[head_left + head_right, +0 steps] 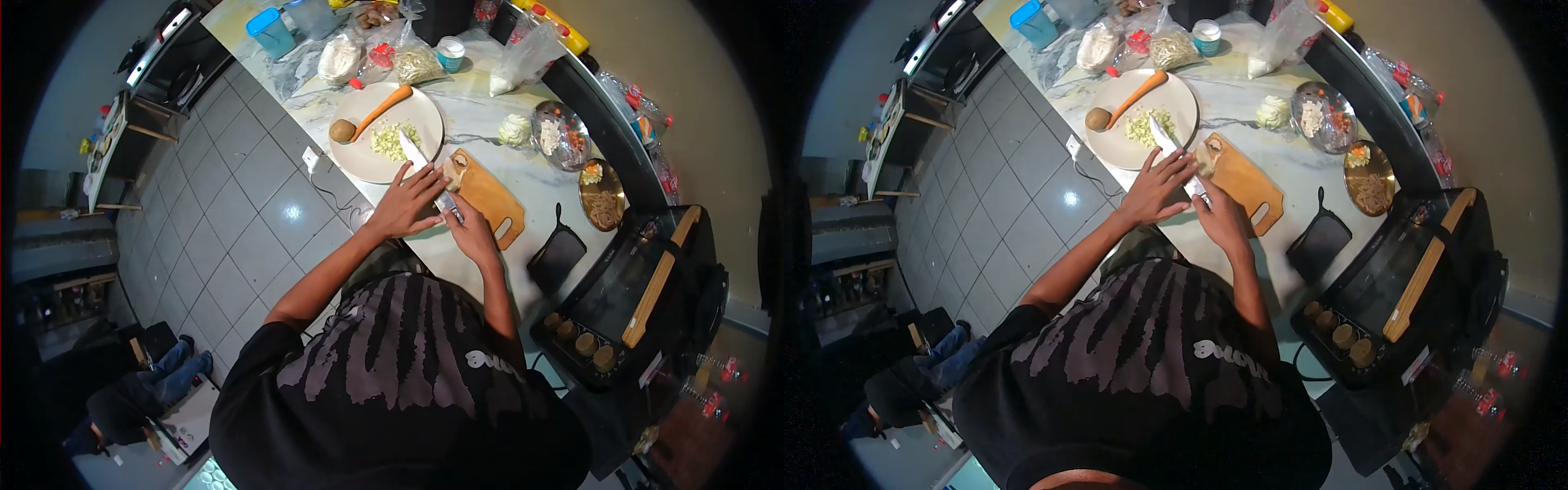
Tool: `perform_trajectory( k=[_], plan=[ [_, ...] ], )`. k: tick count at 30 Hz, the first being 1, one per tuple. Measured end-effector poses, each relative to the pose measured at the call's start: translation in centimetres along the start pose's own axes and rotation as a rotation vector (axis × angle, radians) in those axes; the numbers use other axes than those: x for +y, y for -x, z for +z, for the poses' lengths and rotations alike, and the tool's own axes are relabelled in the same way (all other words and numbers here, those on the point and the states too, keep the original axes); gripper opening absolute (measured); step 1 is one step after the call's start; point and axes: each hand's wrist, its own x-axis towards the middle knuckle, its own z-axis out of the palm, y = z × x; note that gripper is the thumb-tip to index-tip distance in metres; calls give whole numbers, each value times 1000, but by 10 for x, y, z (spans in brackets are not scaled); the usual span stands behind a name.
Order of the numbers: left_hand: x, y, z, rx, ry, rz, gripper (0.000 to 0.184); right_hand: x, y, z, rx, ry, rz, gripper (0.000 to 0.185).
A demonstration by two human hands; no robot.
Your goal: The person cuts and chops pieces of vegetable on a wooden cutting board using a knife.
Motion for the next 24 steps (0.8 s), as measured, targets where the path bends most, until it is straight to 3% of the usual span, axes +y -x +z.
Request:
perform_trajectory(
  k=[4, 10, 11, 12, 14, 15, 18, 19, 20, 22, 24],
  plan=[
    [-32, -4, -11, -78, -173, -16, 79, -25, 0, -8, -83, -53, 51, 42],
    [-65, -7, -22, 145, -303, -322, 72, -4, 7, -4, -27, 4, 1, 43],
    [-63, -7, -23, 265, -323, -298, 58, -3, 8, -5, -11, 9, 10, 43],
    [-61, -8, -24, 264, -317, -293, 58, -1, 9, -6, -4, 10, 14, 43],
    [-56, -8, -28, 382, -41, -351, 41, 5, 10, -5, 48, 8, 5, 43],
    [-47, -11, -30, 443, -90, -336, 34, 6, 11, -5, 55, 8, 7, 43],
    [-26, -14, -18, 361, 183, -471, 32, 15, 17, -8, 128, 16, 15, 44],
    [-14, -17, -15, 402, 194, -351, 32, 21, 19, -7, 209, -46, 0, 45],
    [-4, -19, -14, 262, 195, -273, 30, 28, 21, -7, 292, -107, -17, 46],
    [10, -28, -2, 189, 214, -19, 27, 29, 29, -13, 349, -107, -12, 46],
    [10, -30, 13, 61, 240, -42, 36, 34, 38, -17, 405, -111, -1, 46]
  ],
)
